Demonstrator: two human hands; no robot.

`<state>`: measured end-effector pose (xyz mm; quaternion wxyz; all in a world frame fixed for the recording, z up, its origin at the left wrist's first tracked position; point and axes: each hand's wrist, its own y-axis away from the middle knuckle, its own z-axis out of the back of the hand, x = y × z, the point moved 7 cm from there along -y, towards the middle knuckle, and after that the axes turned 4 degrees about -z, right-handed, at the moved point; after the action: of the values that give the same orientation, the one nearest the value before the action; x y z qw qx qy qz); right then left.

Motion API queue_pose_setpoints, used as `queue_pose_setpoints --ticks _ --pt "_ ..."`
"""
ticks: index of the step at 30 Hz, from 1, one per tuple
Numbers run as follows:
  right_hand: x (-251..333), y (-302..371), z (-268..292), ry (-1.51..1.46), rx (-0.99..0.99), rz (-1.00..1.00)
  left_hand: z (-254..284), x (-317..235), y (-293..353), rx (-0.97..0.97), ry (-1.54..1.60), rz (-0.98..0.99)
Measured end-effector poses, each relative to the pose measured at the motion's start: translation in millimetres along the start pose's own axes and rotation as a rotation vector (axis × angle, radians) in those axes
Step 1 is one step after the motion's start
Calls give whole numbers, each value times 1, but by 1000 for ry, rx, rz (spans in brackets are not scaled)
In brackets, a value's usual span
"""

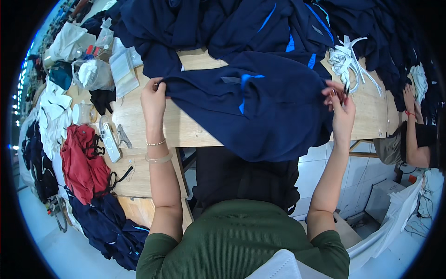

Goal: Trimming excess threads from blue athletic pants using small thread snippers at a garment factory workbench.

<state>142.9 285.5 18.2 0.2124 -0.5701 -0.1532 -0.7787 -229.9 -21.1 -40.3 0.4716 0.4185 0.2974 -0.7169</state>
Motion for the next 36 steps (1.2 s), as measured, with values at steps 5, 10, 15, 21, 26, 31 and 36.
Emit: queue_pose_setpoints --ticks 5,10,15,21,26,31,36 --pt "-58 30 33 63 -97 -210 5 -6 32 -141 -374 -186" --pt "-78 55 36 83 -43 -427 -57 -73 99 200 -285 -650" --pt "-78 72 6 135 51 -400 -89 -57 111 301 -378 -707" --pt "-24 57 54 -630 -246 -176 -29 -50 45 237 220 -243" --pt "106 8 119 -882 -138 412 61 -147 -9 83 657 -233" --pt "188 25 191 -712 -287 750 135 -240 22 -76 631 -796" --pt "264 77 179 -659 -391 935 221 -280 74 -210 536 -1113"
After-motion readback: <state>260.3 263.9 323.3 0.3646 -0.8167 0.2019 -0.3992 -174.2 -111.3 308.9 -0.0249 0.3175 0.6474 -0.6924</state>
